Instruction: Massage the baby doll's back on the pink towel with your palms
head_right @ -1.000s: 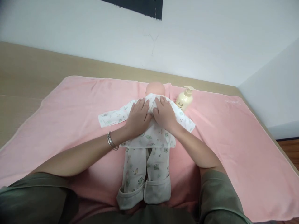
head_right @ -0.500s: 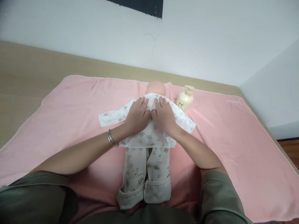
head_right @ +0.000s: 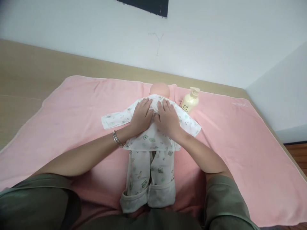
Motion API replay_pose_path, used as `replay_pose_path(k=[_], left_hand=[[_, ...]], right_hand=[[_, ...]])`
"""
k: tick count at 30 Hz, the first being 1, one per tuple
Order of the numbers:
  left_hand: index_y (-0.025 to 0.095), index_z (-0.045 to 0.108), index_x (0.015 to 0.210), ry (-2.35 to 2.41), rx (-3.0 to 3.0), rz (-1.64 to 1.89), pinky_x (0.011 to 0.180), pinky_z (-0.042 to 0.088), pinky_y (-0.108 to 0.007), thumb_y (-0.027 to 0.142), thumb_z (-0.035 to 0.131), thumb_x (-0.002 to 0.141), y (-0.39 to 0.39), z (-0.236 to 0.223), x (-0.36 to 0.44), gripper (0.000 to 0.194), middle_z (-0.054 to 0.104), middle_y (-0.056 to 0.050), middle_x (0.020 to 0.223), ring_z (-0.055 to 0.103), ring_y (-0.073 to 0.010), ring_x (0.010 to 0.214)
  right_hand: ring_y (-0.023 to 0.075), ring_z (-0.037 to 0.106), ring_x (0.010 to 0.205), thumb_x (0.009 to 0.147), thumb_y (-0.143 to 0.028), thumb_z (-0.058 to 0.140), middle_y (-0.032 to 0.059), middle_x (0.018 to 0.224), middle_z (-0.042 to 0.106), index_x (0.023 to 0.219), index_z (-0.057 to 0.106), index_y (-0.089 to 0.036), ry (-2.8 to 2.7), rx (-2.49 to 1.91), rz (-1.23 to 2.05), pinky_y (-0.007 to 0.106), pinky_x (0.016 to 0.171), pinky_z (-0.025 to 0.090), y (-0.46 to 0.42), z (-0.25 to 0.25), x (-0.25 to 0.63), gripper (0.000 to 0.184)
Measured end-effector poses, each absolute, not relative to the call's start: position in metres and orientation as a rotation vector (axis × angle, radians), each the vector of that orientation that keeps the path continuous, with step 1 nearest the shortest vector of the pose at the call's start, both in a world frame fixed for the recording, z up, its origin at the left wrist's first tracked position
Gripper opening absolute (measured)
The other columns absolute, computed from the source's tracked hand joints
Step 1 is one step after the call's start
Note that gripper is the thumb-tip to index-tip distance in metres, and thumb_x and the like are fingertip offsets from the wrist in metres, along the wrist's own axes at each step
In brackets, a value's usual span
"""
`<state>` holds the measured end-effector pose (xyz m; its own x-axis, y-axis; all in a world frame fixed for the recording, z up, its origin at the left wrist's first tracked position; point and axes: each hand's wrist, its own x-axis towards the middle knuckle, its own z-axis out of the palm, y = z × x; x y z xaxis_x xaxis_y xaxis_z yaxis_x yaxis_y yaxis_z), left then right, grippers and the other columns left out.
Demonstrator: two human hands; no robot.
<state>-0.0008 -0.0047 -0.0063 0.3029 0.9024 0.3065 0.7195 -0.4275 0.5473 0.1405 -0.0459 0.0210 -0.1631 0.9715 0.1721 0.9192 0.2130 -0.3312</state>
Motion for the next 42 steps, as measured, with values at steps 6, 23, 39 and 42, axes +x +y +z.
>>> replay_pose_path(k=[6,23,39,42], left_hand=[[0.008,0.047,0.142,1.460,2.262,0.837,0.124,0.024,-0.053,0.026,0.032,0.093,-0.009,-0.003,0.001,0.053,0.045,-0.017,0.153,0.033,-0.0306,0.148],[-0.003,0.040,0.144,1.377,2.389,0.634,0.121,0.023,-0.059,0.026,0.028,0.094,-0.003,0.007,-0.002,0.059,0.037,-0.025,0.155,0.031,-0.0383,0.147],[0.002,0.038,0.146,1.397,2.401,0.665,0.119,0.025,-0.062,0.026,0.032,0.095,-0.018,0.004,-0.001,0.056,0.033,-0.026,0.157,0.025,-0.0396,0.150],[0.000,0.041,0.144,1.412,2.382,0.614,0.120,0.024,-0.062,0.026,0.032,0.093,-0.002,0.008,-0.003,0.057,0.036,-0.025,0.156,0.028,-0.0389,0.148]], right_hand=[[0.0296,0.026,0.151,0.098,-0.030,0.027,0.0189,0.159,0.035,0.149,0.040,-0.005,-2.107,-1.768,0.201,0.053,0.125,0.020,-0.030,0.018,0.149,0.058],[0.0369,0.027,0.150,0.098,-0.024,0.029,0.0274,0.156,0.035,0.148,0.038,0.004,-2.211,-1.773,0.074,0.055,0.121,0.028,-0.058,0.022,0.135,0.058],[0.0346,0.025,0.151,0.099,-0.025,0.030,0.0235,0.159,0.032,0.150,0.035,0.002,-2.171,-1.827,0.165,0.055,0.124,0.023,-0.042,0.026,0.142,0.057],[0.0354,0.029,0.150,0.099,-0.024,0.032,0.0250,0.156,0.036,0.148,0.040,0.000,-2.202,-1.805,0.118,0.053,0.122,0.030,-0.060,0.027,0.134,0.056]])
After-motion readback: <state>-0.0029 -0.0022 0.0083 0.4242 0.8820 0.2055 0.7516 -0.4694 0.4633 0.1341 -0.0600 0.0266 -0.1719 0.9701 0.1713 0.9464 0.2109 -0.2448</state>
